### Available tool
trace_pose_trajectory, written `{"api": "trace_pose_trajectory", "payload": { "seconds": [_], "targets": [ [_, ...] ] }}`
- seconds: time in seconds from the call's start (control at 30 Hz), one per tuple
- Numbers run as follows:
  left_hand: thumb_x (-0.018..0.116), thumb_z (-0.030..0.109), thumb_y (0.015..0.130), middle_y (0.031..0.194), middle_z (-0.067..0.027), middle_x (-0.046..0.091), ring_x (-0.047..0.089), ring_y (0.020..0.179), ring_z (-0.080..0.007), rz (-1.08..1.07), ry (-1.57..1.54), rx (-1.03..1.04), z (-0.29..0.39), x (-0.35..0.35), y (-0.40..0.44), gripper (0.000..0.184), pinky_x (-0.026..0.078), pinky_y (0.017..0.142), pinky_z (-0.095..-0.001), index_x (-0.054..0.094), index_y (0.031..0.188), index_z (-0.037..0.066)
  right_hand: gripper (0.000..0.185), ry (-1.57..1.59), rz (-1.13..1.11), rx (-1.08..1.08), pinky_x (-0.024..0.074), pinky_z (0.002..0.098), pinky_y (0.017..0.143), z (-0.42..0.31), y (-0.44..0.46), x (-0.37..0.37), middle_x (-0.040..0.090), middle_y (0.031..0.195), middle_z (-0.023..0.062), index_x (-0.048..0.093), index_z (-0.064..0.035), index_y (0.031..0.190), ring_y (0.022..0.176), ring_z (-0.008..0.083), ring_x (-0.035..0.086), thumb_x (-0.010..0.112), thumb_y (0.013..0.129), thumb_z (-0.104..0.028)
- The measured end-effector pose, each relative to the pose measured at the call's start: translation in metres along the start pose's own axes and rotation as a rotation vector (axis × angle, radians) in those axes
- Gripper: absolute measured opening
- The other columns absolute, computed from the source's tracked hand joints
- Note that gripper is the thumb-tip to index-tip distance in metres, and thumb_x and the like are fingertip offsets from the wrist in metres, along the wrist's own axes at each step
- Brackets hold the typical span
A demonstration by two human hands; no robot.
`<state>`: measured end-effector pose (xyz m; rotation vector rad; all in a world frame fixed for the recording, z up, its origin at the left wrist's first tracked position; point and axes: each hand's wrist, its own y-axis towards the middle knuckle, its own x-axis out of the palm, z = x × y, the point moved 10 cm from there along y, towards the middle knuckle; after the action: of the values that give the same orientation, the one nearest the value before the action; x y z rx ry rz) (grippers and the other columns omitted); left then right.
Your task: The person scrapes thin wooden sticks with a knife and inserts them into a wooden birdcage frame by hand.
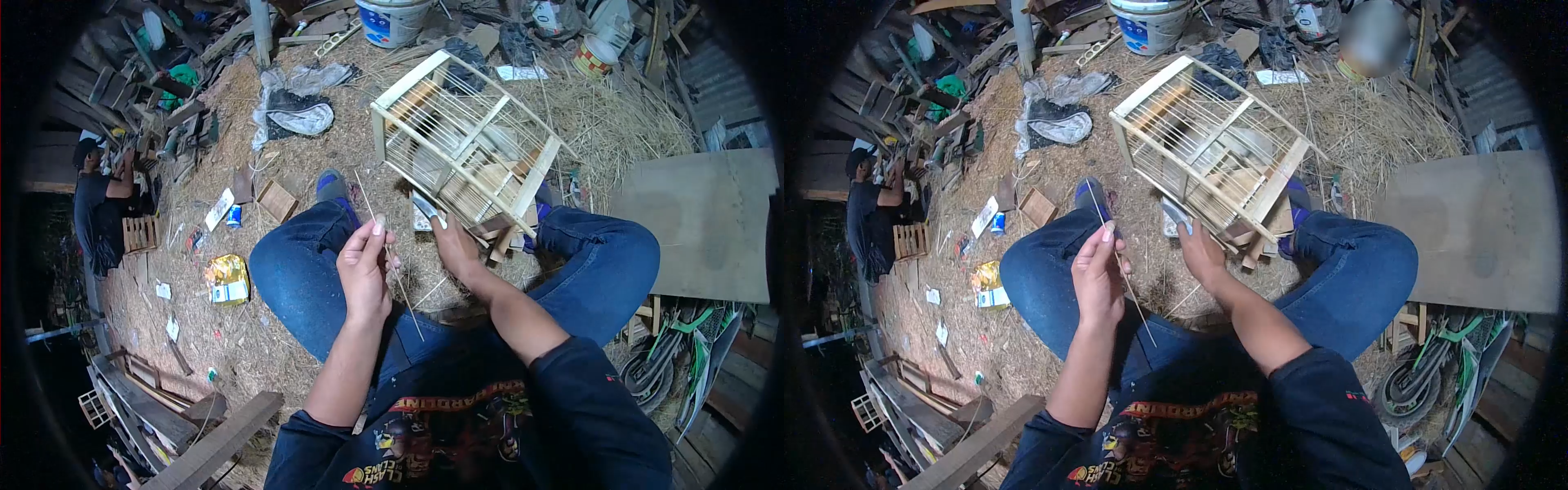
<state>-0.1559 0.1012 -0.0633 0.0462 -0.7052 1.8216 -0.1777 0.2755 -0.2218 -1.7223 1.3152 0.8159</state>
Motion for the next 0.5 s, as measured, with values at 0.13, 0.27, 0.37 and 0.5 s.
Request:
{"api": "trace_pose_trajectory", "payload": {
  "seconds": [0.13, 0.27, 0.37, 0.5],
  "targets": [
    [0.068, 0.015, 0.103, 0.091, -0.0034, 0.07, 0.062, 0.072, -0.0086, 0.043, 0.012, -0.007, -0.005, -0.009, -0.003, 0.026, 0.051, 0.06, -0.0238, 0.07, 0.124, 0.0, 0.046, -0.182, 0.005, -0.061, 0.0629, 0.047, 0.071, -0.003, 0.025, 0.03, 0.057, 0.117, 0.0215, 0.051, -0.0096, 0.138, 0.101, 0.0389, 0.069, 0.058, 0.093, -0.007],
    [0.068, 0.015, 0.103, 0.09, -0.0031, 0.07, 0.063, 0.072, -0.0087, 0.042, 0.034, -0.019, -0.018, -0.02, -0.003, 0.026, 0.051, 0.059, -0.0239, 0.07, 0.124, 0.001, 0.039, -0.362, 0.138, -0.1, 0.0625, 0.0401, 0.061, -0.022, 0.042, 0.021, 0.065, 0.106, 0.0193, 0.057, -0.0041, 0.132, 0.091, 0.0325, 0.073, 0.059, 0.094, -0.013],
    [0.068, 0.015, 0.103, 0.09, -0.0031, 0.07, 0.063, 0.071, -0.0087, 0.055, 0.048, -0.024, -0.022, -0.018, 0.002, 0.025, 0.052, 0.059, -0.0243, 0.07, 0.124, 0.001, 0.037, -0.463, 0.2, -0.138, 0.0604, 0.0344, 0.055, -0.034, 0.056, 0.03, 0.067, 0.095, 0.017, 0.061, 0.0042, 0.125, 0.08, 0.0256, 0.074, 0.059, 0.094, -0.016],
    [0.069, 0.015, 0.102, 0.091, -0.0024, 0.07, 0.063, 0.074, -0.0087, 0.042, 0.062, -0.036, -0.021, -0.008, 0.008, 0.025, 0.052, 0.059, -0.0247, 0.07, 0.124, 0.002, 0.037, -0.607, 0.205, -0.224, 0.06, 0.0301, 0.059, -0.04, 0.075, 0.042, 0.069, 0.101, 0.019, 0.061, 0.0079, 0.123, 0.077, 0.0231, 0.074, 0.058, 0.095, -0.016]
  ]
}}
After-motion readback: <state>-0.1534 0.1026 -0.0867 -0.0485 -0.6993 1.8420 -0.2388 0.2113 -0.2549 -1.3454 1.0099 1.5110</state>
